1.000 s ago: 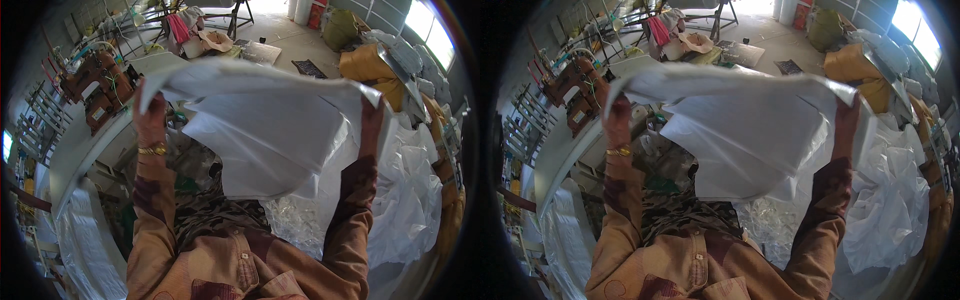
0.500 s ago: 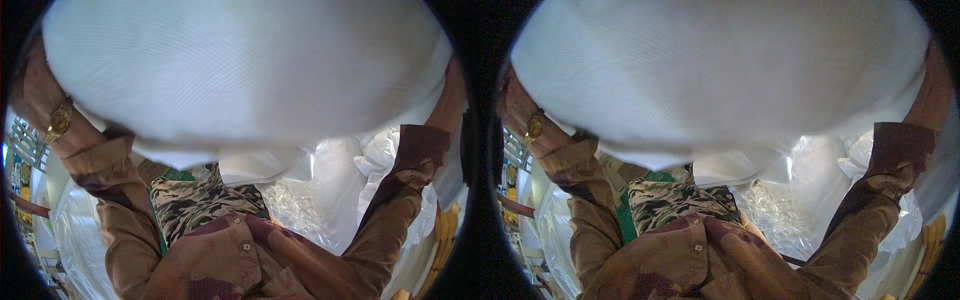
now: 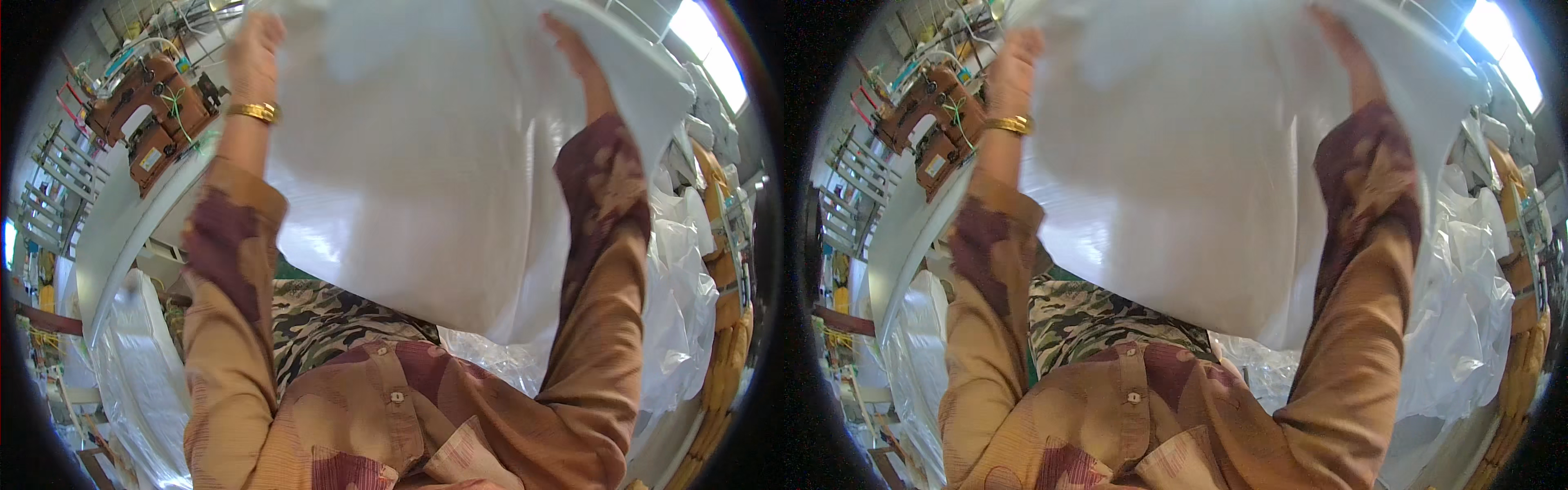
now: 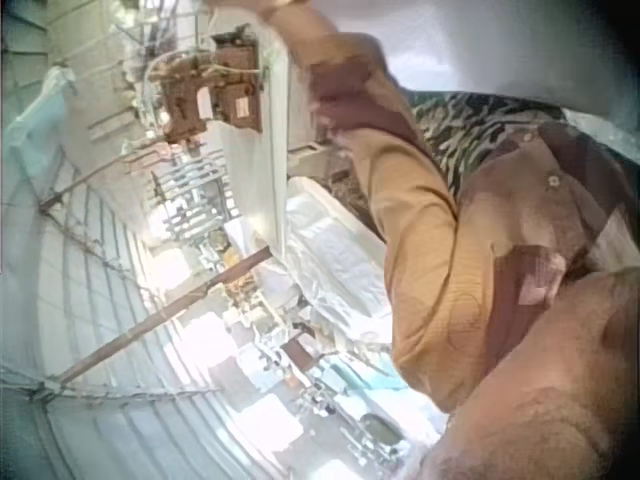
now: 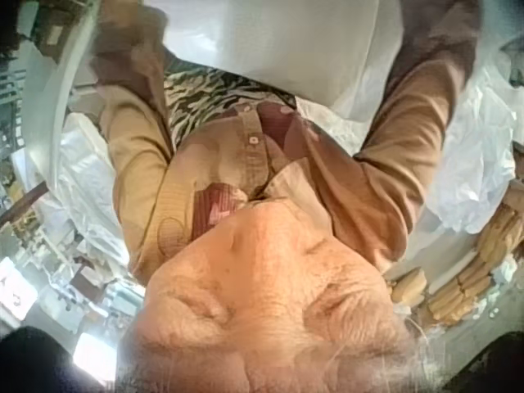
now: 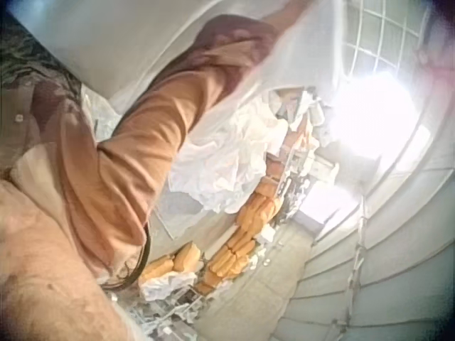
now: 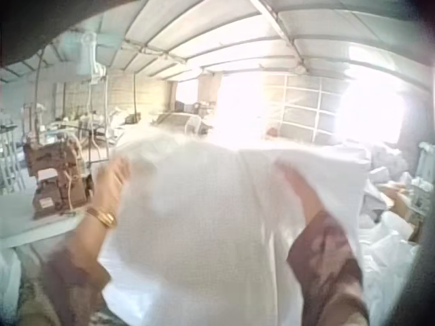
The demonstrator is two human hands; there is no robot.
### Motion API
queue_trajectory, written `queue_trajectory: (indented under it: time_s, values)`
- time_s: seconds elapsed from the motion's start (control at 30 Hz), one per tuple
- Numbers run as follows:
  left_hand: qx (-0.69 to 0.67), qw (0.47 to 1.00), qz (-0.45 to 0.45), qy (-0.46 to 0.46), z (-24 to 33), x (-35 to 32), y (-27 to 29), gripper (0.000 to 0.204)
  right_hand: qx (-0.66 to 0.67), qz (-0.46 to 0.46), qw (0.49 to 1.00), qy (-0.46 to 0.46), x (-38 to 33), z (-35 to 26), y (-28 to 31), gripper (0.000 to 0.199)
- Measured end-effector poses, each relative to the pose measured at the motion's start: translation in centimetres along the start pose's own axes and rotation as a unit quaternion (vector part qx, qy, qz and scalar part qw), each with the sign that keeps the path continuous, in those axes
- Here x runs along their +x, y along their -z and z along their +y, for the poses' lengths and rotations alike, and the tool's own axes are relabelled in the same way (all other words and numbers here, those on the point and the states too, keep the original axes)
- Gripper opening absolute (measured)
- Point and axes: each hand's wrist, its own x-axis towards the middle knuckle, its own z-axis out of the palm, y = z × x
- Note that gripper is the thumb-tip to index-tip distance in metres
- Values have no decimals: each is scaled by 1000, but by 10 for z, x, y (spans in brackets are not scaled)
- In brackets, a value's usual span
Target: The person aligns a plastic liner inside a woven sack, folds and creases the edges and corners of the sack over the liner by hand, and turns the sack over to fold the remaining sides.
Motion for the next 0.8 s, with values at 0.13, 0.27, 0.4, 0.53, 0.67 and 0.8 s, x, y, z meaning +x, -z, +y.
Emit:
queue_trajectory:
  time_s: [0.13,0.27,0.4,0.53,0.67,0.8]
  values:
    - [58,959,-123,248,-164,-107,-8,28,-166,-131,964,-162,-185,71,-108,65]
    - [430,844,-176,269,-234,-213,129,64,-168,-116,941,-270,-262,-23,-223,81]
    - [256,872,-93,408,-264,-313,172,75,-143,-69,953,-258,-302,-54,-219,69]
    - [80,813,-138,560,-206,-326,137,78,-187,20,949,-254,-372,-67,-202,63]
    - [-111,785,-37,609,-201,-338,135,60,-25,296,830,-471,-480,-47,-213,76]
    - [-111,795,-67,592,-170,-333,124,56,226,338,605,-685,-578,-59,-283,91]
